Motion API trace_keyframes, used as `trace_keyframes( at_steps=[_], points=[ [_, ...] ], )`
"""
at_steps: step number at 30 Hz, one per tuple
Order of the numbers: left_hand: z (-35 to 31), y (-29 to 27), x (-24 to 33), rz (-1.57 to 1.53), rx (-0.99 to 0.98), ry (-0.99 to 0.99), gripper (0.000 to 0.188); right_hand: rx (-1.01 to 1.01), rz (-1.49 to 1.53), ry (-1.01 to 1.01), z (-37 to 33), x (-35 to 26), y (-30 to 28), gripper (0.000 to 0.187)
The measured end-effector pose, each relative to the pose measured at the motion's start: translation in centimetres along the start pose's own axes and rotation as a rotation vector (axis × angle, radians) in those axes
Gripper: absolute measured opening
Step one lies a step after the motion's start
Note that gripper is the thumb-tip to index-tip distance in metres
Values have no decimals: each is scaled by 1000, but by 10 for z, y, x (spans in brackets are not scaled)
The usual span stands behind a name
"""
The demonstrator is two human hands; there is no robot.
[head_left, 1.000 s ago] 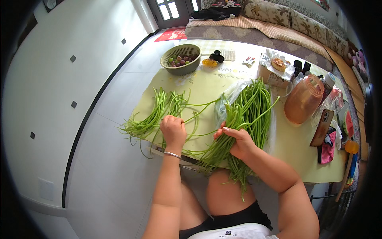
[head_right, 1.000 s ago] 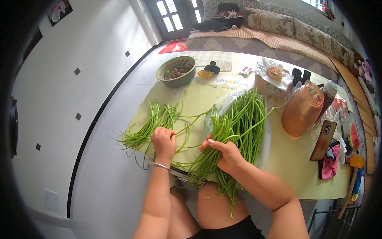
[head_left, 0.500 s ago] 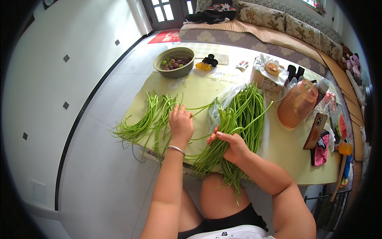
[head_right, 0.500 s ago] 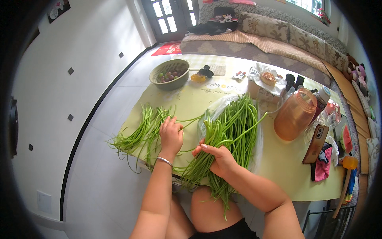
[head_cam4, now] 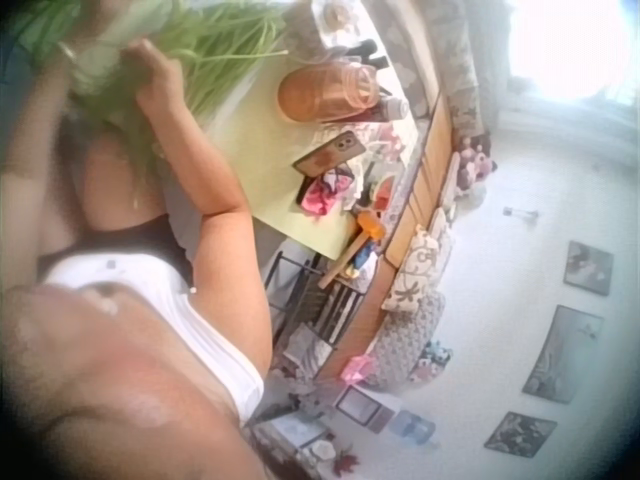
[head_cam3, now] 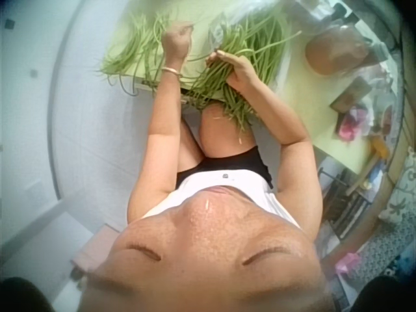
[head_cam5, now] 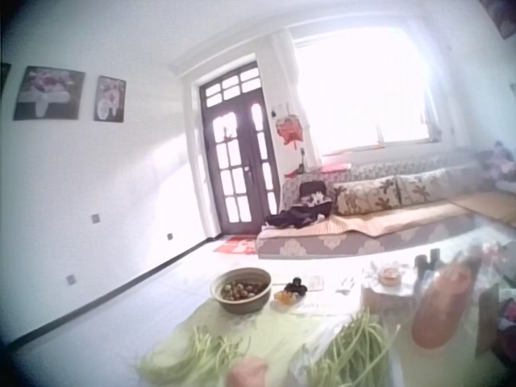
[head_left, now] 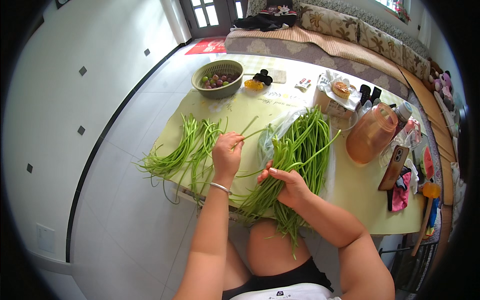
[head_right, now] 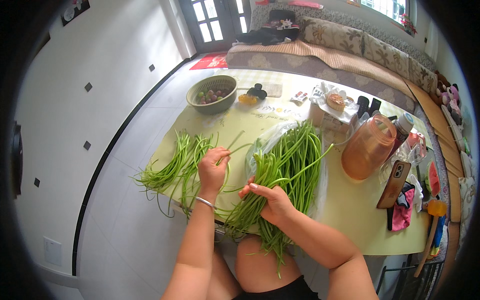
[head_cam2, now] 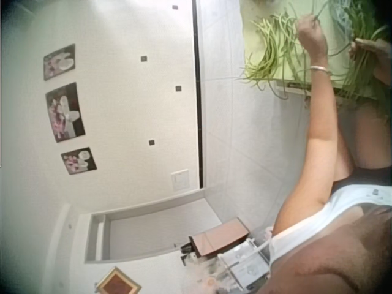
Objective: The person sits at a table and prepares long green vegetables by snapping off the ends and separating the stems. They handle the vegetables by hand, placing the trimmed pieces into a pile on the table.
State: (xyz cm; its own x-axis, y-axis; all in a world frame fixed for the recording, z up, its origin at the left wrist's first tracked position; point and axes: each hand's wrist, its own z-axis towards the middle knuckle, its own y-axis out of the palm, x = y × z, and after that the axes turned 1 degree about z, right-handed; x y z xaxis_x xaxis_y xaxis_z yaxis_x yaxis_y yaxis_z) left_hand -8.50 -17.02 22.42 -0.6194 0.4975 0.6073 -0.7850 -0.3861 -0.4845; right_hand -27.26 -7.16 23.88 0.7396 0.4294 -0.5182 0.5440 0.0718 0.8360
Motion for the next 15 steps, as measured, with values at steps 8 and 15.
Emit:
trace_keyframes(
  at_steps=[8, 15],
  points=[
    [2, -48, 32, -596, 267, -183, 17, -2, -3, 6, -1, -1, -1, 24],
    [-22, -59, 52, -94, 57, 123, 27, 25, 0, -27, 0, 0, 3, 37]
  ],
)
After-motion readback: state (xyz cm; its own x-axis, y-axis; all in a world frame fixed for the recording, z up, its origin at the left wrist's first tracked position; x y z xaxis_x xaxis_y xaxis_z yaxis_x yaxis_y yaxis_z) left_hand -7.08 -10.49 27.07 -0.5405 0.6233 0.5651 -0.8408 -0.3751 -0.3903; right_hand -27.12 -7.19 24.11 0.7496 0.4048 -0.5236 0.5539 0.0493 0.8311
